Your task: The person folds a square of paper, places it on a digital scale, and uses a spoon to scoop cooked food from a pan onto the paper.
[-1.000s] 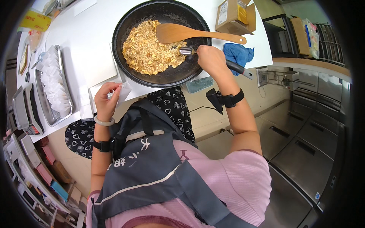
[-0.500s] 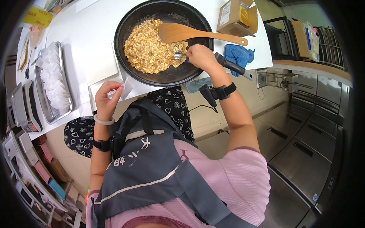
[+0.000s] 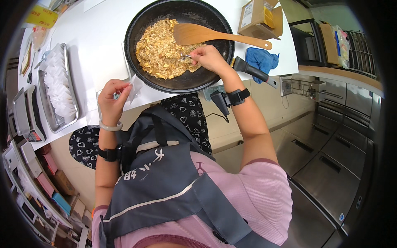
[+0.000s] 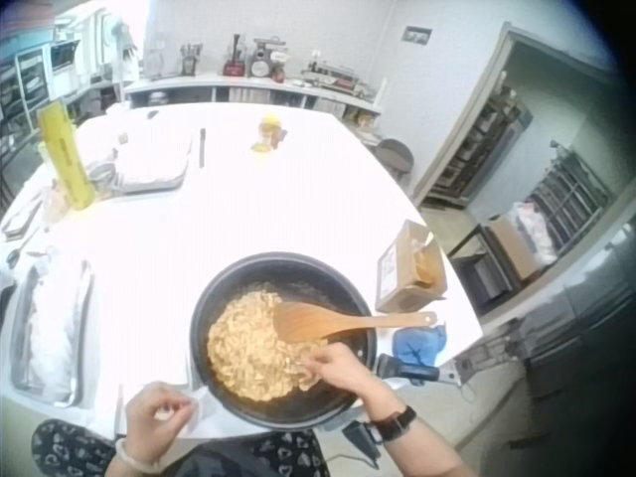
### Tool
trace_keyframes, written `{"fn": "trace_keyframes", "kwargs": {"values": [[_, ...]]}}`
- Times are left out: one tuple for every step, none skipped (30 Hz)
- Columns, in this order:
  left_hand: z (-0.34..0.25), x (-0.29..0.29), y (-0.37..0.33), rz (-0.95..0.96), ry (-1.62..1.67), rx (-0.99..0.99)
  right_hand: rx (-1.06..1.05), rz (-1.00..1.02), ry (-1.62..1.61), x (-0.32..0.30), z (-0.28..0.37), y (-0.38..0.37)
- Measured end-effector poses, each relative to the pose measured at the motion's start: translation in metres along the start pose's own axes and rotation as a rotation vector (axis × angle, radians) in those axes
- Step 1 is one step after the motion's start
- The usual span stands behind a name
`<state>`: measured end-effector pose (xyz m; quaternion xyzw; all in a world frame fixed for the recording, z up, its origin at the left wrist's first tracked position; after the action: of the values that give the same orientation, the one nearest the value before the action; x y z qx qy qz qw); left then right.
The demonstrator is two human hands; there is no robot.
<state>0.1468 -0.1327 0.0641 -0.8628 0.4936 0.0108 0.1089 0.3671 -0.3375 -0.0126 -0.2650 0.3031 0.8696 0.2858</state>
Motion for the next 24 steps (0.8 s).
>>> {"fn": "trace_keyframes", "kwargs": {"values": [[-0.002,0.001,-0.005,0.002,-0.001,0.016,0.013,0.014,-0.049,-0.002,-0.001,0.002],[-0.002,0.003,-0.01,0.003,0.0,0.016,0.026,0.028,-0.098,-0.004,0.0,0.005],[-0.005,0.006,-0.015,0.006,-0.026,0.043,0.027,0.027,-0.097,-0.008,0.003,0.009],[-0.007,0.01,-0.021,0.009,-0.051,0.071,0.035,0.029,-0.108,-0.013,0.005,0.014],[-0.006,0.012,-0.026,-0.026,-0.025,0.05,0.04,0.032,-0.12,-0.017,0.01,0.018],[-0.005,0.017,-0.031,-0.026,-0.025,0.051,0.039,0.032,-0.12,-0.021,0.014,0.023],[-0.004,0.022,-0.035,-0.022,-0.041,0.059,0.031,0.043,-0.139,-0.026,0.018,0.027],[-0.003,0.028,-0.04,-0.017,-0.055,0.068,0.023,0.053,-0.157,-0.03,0.023,0.031],[-0.002,0.033,-0.044,-0.021,-0.05,0.068,0.024,0.051,-0.156,-0.033,0.027,0.035],[-0.001,0.039,-0.045,-0.021,-0.048,0.07,-0.002,0.056,-0.192,-0.036,0.034,0.039],[-0.001,0.046,-0.047,-0.01,-0.032,0.086,-0.027,0.061,-0.228,-0.039,0.04,0.042],[-0.001,0.052,-0.048,0.0,-0.017,0.101,-0.025,0.059,-0.229,-0.043,0.045,0.045],[0.0,0.055,-0.049,-0.011,-0.018,0.115,-0.042,0.072,-0.21,-0.045,0.052,0.048],[0.0,0.06,-0.05,-0.006,-0.016,0.116,-0.056,0.083,-0.192,-0.047,0.055,0.05],[-0.001,0.062,-0.05,-0.015,-0.006,0.128,-0.053,0.08,-0.193,-0.049,0.055,0.051],[-0.002,0.064,-0.05,-0.026,0.003,0.141,-0.058,0.087,-0.164,-0.05,0.054,0.052],[-0.002,0.067,-0.05,-0.023,0.003,0.14,-0.062,0.095,-0.135,-0.051,0.054,0.052],[-0.002,0.071,-0.049,-0.012,0.04,0.135,-0.061,0.094,-0.137,-0.052,0.054,0.052],[-0.002,0.074,-0.048,-0.001,0.077,0.13,-0.065,0.079,-0.03,-0.054,0.054,0.052],[-0.001,0.075,-0.048,-0.001,0.077,0.128,-0.069,0.066,0.076,-0.056,0.057,0.052],[-0.004,0.077,-0.047,0.007,0.05,0.162,-0.068,0.066,0.075,-0.057,0.062,0.053],[-0.006,0.079,-0.046,0.014,0.023,0.196,-0.111,0.04,0.208,-0.059,0.073,0.056],[-0.006,0.081,-0.045,0.015,0.023,0.195,-0.153,0.014,0.341,-0.059,0.084,0.058],[-0.005,0.083,-0.044,0.025,0.015,0.192,-0.152,0.013,0.34,-0.058,0.09,0.057]]}}
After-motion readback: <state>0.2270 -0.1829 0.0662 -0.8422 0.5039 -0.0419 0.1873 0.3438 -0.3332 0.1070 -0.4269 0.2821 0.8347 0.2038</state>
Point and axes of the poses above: each hand's wrist, its own y-axis away from the middle knuckle, its own x-axis out of the palm, z = x × y, the point moved 8 cm from there along -y, towards the middle knuckle, and after that the axes turned 14 degrees about y, right-handed, at the moved point
